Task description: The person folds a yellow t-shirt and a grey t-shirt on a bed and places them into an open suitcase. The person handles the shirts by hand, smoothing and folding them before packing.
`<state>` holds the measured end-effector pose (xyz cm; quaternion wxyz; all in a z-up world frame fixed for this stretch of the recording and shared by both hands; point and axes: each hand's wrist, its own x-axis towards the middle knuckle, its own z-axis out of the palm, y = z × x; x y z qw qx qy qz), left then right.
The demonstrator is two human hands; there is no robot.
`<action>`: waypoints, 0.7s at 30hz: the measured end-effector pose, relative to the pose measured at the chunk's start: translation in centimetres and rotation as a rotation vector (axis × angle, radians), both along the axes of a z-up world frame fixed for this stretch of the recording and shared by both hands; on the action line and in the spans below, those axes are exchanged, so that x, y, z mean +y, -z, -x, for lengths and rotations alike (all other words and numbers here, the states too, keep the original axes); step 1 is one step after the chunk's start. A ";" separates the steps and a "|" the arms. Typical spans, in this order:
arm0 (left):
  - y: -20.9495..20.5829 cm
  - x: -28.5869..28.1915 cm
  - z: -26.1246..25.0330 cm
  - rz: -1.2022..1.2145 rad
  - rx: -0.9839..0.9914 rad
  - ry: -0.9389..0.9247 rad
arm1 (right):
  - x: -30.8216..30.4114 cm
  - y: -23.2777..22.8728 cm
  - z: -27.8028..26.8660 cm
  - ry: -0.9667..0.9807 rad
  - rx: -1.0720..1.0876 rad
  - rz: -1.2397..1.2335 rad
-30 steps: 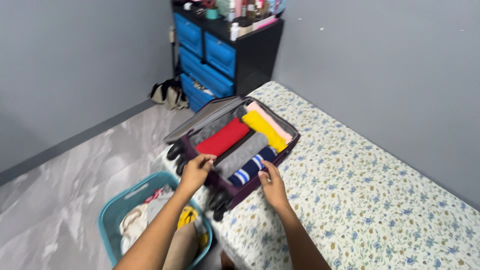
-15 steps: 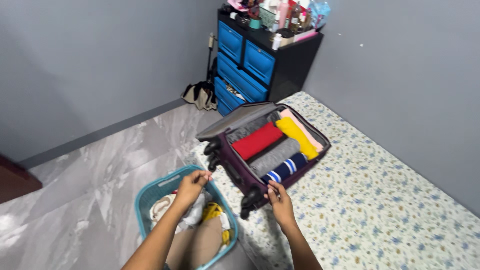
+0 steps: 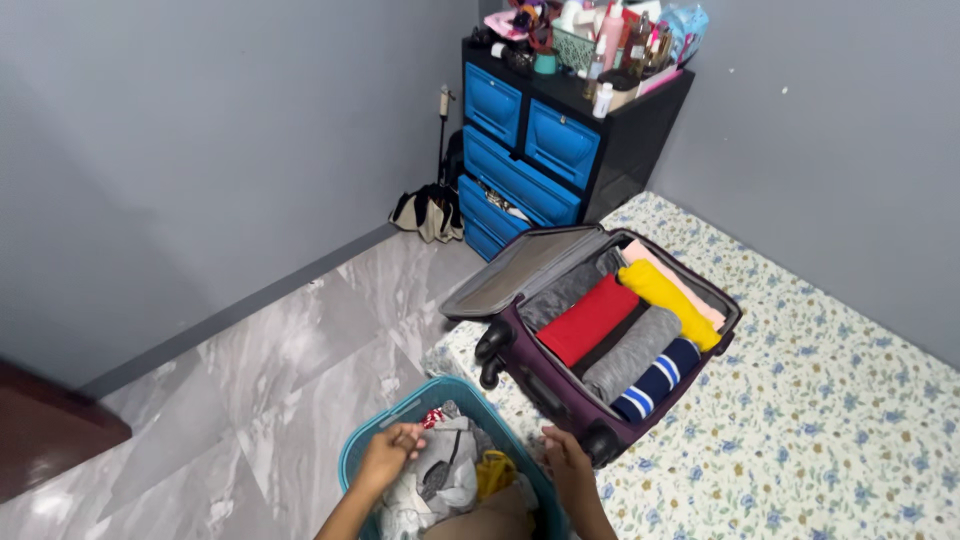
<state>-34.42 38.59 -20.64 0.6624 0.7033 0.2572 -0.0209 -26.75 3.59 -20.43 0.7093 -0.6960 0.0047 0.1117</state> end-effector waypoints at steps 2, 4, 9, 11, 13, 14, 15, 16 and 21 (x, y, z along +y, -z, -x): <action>1.5 0.6 1.0 0.046 0.047 -0.005 | 0.1 1.2 0.8 0.016 0.124 0.084; 3.2 0.7 1.6 0.049 0.058 -0.011 | 0.6 2.8 1.4 0.011 0.112 0.011; 7.7 0.4 2.7 0.011 0.125 0.017 | 0.9 7.4 2.0 -0.087 -0.032 0.081; 9.8 0.2 3.3 0.003 0.175 0.021 | 1.2 9.6 1.7 -0.103 0.016 0.066; 12.2 -0.3 3.5 -0.015 0.242 0.015 | 0.9 11.9 0.9 -0.156 0.249 0.175; 13.5 -0.6 3.5 -0.024 0.276 0.013 | 0.8 13.2 0.5 -0.179 0.365 0.230; 14.9 -0.9 3.5 -0.052 0.310 0.027 | 0.9 14.6 0.5 -0.170 0.348 0.197; 16.4 -1.1 3.3 -0.080 0.344 0.041 | 1.0 16.1 0.8 -0.161 0.331 0.164; 24.3 -1.5 2.8 -0.408 0.460 0.138 | 0.9 24.3 0.7 -0.171 0.323 0.134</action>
